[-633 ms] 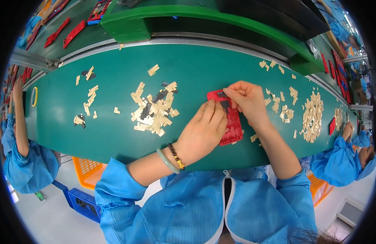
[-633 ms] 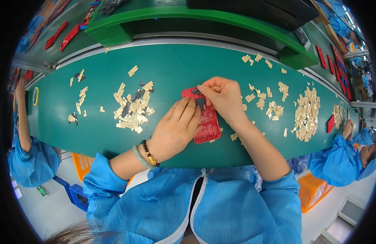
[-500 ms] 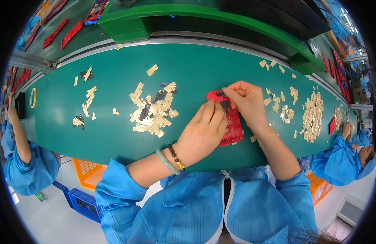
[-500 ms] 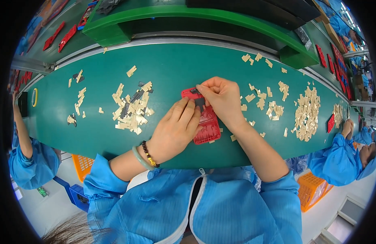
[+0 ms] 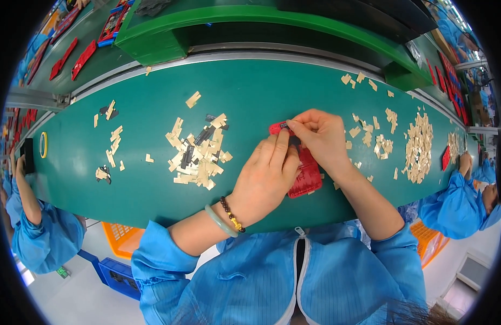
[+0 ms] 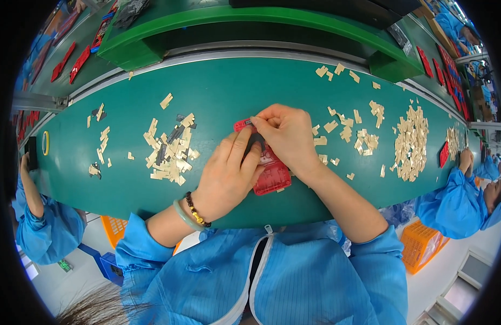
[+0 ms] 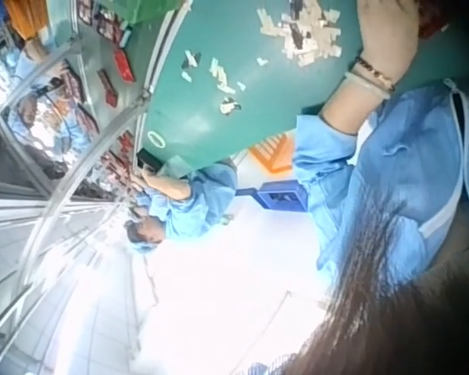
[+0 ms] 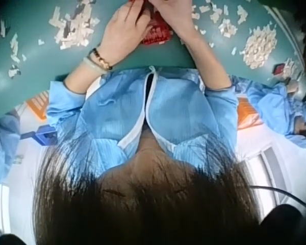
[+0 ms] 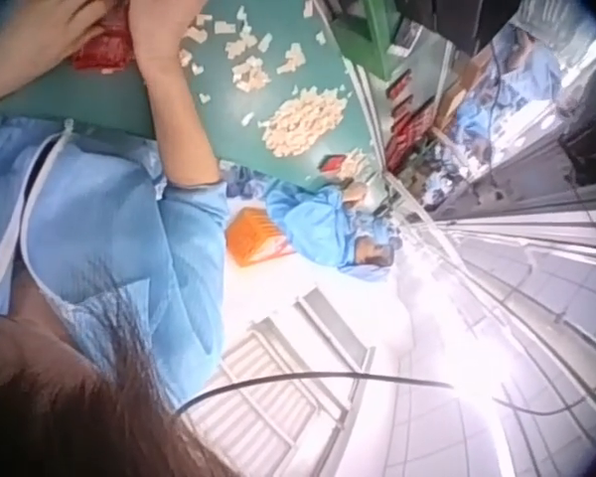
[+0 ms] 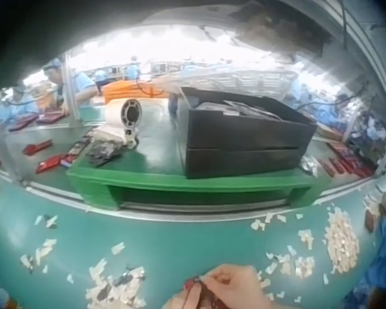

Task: The person assembles small electronic components into a red plastic housing by hand on an industrial assembly line.

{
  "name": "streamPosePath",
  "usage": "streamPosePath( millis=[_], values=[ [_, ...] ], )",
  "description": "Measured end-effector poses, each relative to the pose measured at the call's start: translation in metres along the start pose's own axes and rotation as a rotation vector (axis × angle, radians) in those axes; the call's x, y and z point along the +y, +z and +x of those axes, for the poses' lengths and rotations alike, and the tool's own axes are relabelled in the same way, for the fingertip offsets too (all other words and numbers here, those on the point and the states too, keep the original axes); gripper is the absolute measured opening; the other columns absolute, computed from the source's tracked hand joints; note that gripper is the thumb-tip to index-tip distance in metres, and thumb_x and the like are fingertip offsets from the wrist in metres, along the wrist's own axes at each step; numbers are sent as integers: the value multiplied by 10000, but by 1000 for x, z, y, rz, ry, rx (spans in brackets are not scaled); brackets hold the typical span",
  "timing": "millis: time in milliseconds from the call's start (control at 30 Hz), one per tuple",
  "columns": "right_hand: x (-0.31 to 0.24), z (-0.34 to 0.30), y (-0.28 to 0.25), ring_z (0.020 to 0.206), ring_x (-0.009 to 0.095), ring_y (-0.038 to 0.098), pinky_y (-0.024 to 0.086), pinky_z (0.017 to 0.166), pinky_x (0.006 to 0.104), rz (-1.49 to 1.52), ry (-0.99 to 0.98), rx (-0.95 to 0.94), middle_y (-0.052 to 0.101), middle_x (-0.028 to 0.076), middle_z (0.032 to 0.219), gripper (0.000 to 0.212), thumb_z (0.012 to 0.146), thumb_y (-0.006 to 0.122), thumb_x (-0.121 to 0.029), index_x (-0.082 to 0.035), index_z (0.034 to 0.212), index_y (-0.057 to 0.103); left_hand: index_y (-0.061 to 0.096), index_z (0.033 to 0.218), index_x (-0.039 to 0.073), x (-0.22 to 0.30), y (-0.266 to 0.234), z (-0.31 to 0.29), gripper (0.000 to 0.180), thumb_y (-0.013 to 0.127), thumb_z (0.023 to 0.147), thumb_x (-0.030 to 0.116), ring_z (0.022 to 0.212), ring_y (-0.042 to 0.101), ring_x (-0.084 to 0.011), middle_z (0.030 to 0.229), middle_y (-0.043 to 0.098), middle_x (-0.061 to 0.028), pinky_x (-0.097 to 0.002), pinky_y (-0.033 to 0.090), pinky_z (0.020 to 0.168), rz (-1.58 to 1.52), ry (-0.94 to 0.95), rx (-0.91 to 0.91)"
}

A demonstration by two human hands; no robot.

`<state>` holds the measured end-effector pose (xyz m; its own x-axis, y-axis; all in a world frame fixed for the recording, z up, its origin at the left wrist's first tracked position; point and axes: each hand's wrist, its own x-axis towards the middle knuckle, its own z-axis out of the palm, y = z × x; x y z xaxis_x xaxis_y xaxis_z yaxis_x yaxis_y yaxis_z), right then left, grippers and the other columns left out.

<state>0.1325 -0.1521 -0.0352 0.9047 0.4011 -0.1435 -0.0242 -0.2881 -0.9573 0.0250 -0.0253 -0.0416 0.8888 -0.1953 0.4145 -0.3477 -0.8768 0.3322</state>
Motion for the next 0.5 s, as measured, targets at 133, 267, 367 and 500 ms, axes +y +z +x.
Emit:
streamPosePath(
  millis=[133, 267, 367, 500],
  values=[
    [-11, -3, -4, 526, 138, 592, 453, 489, 263, -405, -220, 14, 650, 67, 642, 124, 836, 718, -118, 1, 855, 690, 590, 1120, -10, -7, -8, 6, 446, 739, 737, 165, 1138, 517, -356, 1231, 529, -196, -434, 474, 945, -124, -47, -20],
    [-14, -13, -14, 609, 234, 611, 494, 532, 312, -970, -555, 214, 609, 53, 715, 221, 790, 731, -168, -81, 991, 700, 595, 1102, -4, -8, -9, 10, 419, 732, 746, 169, 1138, 516, -349, 1233, 531, -192, -433, 469, 952, -135, -19, -3],
    [-3, -19, -27, 660, 216, 609, 499, 545, 317, -947, -774, 99, 582, 36, 778, 282, 791, 719, -155, -112, 1067, 679, 594, 1092, -6, -8, -10, 8, 409, 727, 750, 174, 1135, 520, -341, 1232, 536, -190, -432, 468, 954, -134, -17, 13],
    [2, -22, -23, 686, 208, 610, 500, 553, 325, -913, -788, 38, 579, 40, 813, 243, 804, 711, -161, -105, 1039, 682, 602, 1044, -11, -9, -7, 6, 362, 722, 756, 173, 1129, 524, -335, 1208, 551, -182, -422, 468, 951, -166, 2, 75]
  ],
)
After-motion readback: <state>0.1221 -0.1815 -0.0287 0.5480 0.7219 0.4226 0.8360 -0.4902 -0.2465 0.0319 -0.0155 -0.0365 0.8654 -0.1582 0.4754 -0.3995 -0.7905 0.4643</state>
